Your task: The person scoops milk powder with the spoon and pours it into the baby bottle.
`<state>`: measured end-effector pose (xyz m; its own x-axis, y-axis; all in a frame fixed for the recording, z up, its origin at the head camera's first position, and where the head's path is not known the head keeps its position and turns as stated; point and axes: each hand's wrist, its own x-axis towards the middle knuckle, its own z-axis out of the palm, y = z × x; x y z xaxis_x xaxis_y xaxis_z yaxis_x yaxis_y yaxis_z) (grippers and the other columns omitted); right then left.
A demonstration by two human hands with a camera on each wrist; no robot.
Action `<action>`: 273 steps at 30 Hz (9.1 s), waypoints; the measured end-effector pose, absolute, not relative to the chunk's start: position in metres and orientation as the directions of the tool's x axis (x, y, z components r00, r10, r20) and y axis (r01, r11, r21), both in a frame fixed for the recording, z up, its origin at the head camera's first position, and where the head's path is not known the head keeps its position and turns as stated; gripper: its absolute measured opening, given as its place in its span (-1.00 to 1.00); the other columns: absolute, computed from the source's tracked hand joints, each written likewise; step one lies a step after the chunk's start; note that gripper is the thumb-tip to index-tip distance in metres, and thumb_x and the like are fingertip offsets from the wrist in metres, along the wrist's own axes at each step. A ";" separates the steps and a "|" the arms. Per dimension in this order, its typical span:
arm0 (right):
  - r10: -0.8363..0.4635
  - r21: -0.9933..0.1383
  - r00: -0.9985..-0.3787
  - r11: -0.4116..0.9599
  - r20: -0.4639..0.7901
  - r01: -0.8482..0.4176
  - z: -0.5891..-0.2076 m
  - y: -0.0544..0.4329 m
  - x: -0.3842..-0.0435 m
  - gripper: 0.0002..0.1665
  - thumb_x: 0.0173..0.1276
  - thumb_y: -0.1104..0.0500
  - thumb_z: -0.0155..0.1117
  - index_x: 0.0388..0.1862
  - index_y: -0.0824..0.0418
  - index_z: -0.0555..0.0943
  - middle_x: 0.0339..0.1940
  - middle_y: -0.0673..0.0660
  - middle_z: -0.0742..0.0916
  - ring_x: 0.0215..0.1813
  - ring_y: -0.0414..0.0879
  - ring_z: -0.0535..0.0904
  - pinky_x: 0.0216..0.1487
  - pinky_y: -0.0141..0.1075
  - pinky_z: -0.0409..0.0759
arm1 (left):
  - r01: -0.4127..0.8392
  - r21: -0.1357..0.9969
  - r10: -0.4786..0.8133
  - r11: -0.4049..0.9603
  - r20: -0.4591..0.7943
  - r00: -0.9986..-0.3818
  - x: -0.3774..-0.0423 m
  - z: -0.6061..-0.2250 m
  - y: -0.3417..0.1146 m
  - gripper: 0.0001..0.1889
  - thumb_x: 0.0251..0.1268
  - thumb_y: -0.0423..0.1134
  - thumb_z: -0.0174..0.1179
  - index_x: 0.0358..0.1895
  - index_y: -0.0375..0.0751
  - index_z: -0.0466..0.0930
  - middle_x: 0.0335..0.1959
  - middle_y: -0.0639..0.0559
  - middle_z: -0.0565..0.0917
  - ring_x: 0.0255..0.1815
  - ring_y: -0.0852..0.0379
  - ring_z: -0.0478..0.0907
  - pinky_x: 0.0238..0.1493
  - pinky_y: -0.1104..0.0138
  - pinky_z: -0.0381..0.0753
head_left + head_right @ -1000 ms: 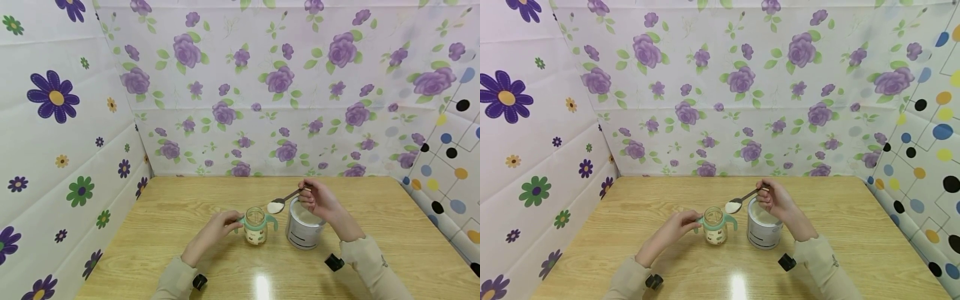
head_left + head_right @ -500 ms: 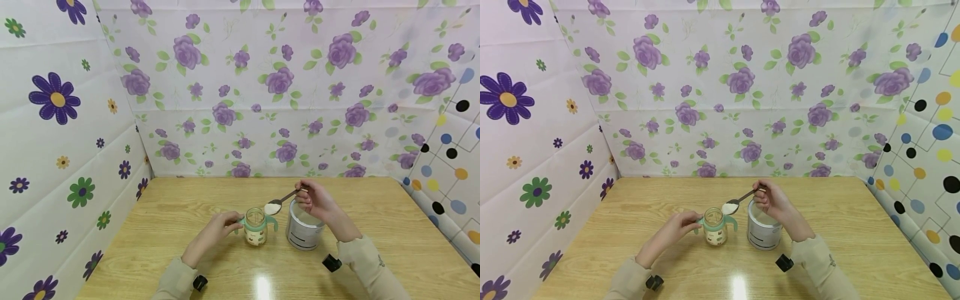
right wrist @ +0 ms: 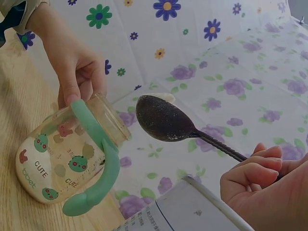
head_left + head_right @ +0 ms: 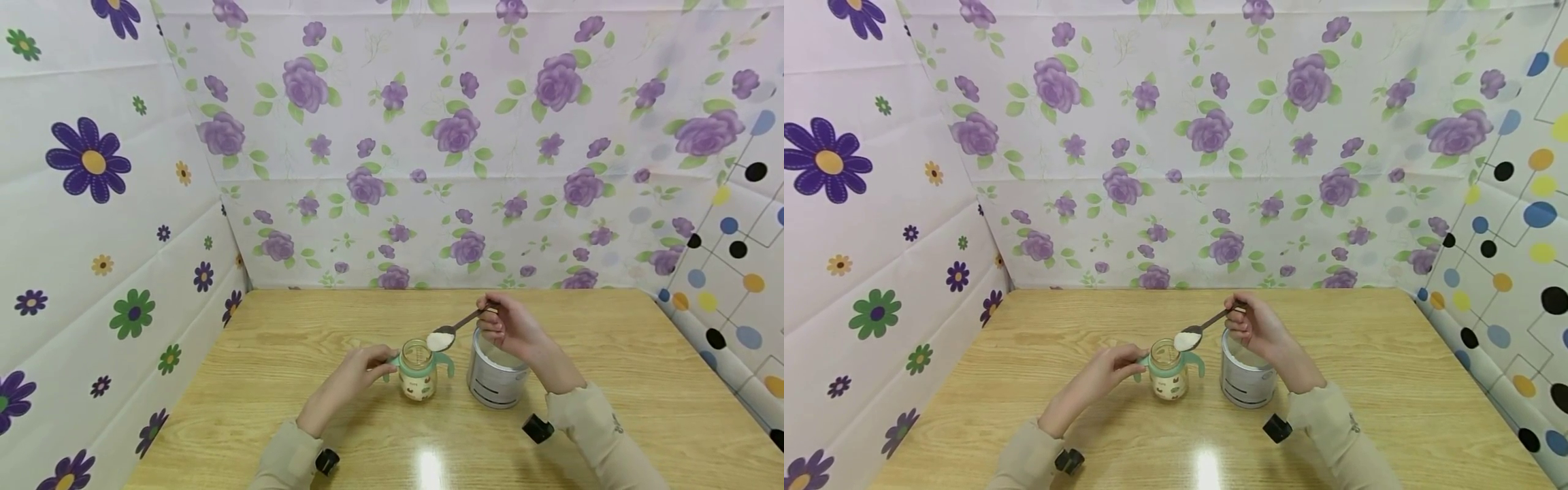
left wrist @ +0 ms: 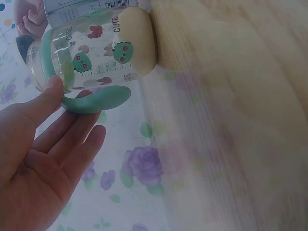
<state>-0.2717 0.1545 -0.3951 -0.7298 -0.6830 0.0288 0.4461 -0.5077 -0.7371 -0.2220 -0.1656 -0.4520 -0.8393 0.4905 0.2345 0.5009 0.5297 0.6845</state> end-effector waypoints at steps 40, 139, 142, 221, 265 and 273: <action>-0.695 -0.747 -0.719 -0.480 0.005 0.460 -0.395 0.131 -0.271 -0.37 0.65 0.05 -0.46 -0.40 0.14 0.57 -0.68 -0.10 0.42 -0.53 -0.22 -0.07 -0.54 -0.45 -0.06 | 0.504 0.692 0.502 0.517 0.232 -0.833 -0.222 -0.453 -0.167 -0.76 0.36 -0.24 0.18 0.03 -0.13 0.65 -0.10 -0.03 0.73 -0.13 0.13 0.70 -0.06 0.42 0.69; -0.726 -0.919 -0.686 0.241 0.042 -0.311 -0.384 0.129 -0.241 -0.57 0.62 0.15 -0.24 0.07 0.31 0.57 -0.32 0.14 0.53 -0.38 0.05 0.35 -0.45 -0.16 0.39 | 0.512 0.686 0.496 0.517 0.248 -0.832 -0.222 -0.456 -0.164 -0.75 0.37 -0.24 0.16 0.04 -0.20 0.63 -0.05 -0.10 0.72 -0.11 0.10 0.71 -0.04 0.48 0.66; -0.690 -0.957 -0.723 0.179 0.042 -0.227 -0.382 0.131 -0.243 -0.57 0.62 0.09 -0.21 0.04 0.34 0.56 -0.36 0.11 0.52 -0.41 -0.07 0.34 -0.48 -0.20 0.33 | 0.513 0.683 0.492 0.520 0.252 -0.834 -0.222 -0.456 -0.164 -0.75 0.37 -0.24 0.16 0.03 -0.20 0.63 -0.05 -0.10 0.72 -0.11 0.10 0.71 -0.03 0.47 0.67; -0.428 -0.858 -0.902 -0.485 0.064 0.169 -0.387 0.161 -0.255 -0.43 0.66 0.04 -0.32 -0.41 0.11 0.62 -0.71 -0.11 0.53 -0.64 -0.25 0.21 -0.57 -0.45 0.13 | 0.482 0.698 0.471 0.529 0.231 -0.851 -0.218 -0.454 -0.165 -0.72 0.36 -0.23 0.18 0.08 -0.19 0.62 -0.01 -0.09 0.71 -0.04 0.07 0.68 0.02 0.40 0.67; -0.259 -0.830 -0.961 -0.554 0.096 0.066 -0.389 0.205 -0.261 -0.40 0.65 0.11 -0.35 -0.50 0.16 0.57 -0.85 -0.08 0.39 -0.59 -0.13 -0.13 -0.46 -0.31 -0.25 | 0.448 0.737 0.471 0.506 0.198 -0.860 -0.218 -0.453 -0.166 -0.68 0.39 -0.18 0.15 0.13 -0.19 0.60 0.02 -0.10 0.70 -0.07 0.10 0.70 0.05 0.37 0.67; -0.134 -0.872 -0.985 -0.489 0.104 -0.026 -0.399 0.218 -0.264 -0.45 0.63 0.13 -0.26 -0.53 0.17 0.55 -0.87 -0.08 0.33 -0.59 -0.08 -0.16 -0.48 -0.25 -0.26 | 0.439 0.739 0.471 0.511 0.186 -0.862 -0.218 -0.454 -0.167 -0.68 0.39 -0.13 0.13 0.12 -0.14 0.61 0.06 -0.09 0.68 -0.04 0.09 0.68 0.04 0.36 0.67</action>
